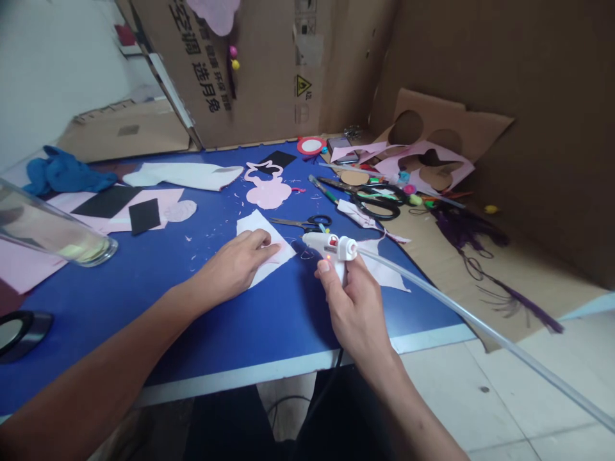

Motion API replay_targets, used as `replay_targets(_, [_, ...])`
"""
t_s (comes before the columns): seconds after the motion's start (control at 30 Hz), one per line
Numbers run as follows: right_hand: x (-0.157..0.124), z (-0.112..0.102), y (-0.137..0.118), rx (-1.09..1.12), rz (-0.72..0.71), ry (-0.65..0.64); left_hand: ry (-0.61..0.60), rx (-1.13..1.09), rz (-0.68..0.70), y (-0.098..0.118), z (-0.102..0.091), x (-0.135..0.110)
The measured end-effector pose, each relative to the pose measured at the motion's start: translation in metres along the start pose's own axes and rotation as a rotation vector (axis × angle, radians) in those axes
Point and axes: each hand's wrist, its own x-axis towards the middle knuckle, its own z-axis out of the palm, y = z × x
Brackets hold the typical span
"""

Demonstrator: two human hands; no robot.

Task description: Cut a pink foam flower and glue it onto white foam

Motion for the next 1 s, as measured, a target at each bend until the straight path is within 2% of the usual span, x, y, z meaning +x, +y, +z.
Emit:
replay_targets(0.57, [0.0000,0.0001,-0.0020,-0.016,-0.008,0.005,0.046,-0.057,-0.003,-0.0030,0.0091,0.0053])
replay_targets(0.83, [0.0003,-0.0016,0.0013,-0.031,-0.021,-0.004,0.166,-0.285,-0.035,-0.0077,0.0044,0.0016])
replay_targets(1.0, [0.0003,-0.0017,0.0024,-0.020,-0.031,-0.005,0.129,-0.286,-0.039,-0.0056,0.0027,0.0046])
